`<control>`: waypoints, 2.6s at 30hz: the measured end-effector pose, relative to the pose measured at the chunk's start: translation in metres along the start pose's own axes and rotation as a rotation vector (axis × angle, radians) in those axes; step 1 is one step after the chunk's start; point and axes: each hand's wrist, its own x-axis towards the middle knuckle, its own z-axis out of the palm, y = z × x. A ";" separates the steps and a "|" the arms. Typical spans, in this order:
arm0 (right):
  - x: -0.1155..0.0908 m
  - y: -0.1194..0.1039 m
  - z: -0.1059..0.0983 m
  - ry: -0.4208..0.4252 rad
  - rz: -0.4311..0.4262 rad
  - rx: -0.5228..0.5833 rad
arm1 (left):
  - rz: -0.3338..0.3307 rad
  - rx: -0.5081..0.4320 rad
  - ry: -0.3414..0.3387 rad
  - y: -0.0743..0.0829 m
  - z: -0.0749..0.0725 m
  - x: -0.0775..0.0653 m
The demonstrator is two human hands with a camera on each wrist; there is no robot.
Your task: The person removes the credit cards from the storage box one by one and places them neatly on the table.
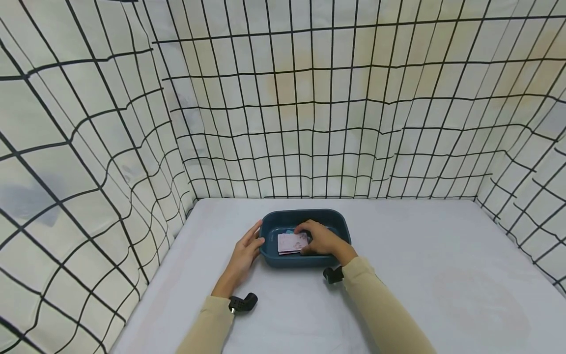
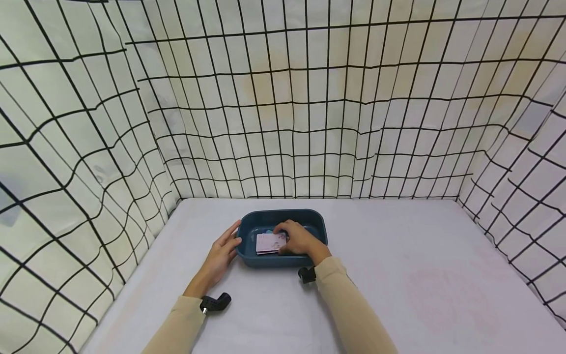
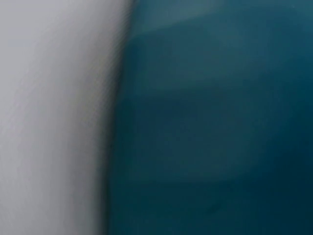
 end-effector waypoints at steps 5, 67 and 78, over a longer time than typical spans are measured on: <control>0.001 -0.002 -0.002 0.006 -0.010 0.013 | -0.005 0.005 0.007 0.000 -0.001 0.000; 0.001 -0.002 -0.002 0.264 -0.033 0.041 | 0.009 0.000 0.011 -0.003 -0.002 0.001; 0.000 -0.004 -0.007 0.288 -0.043 0.119 | 0.010 -0.003 0.006 -0.002 0.000 0.003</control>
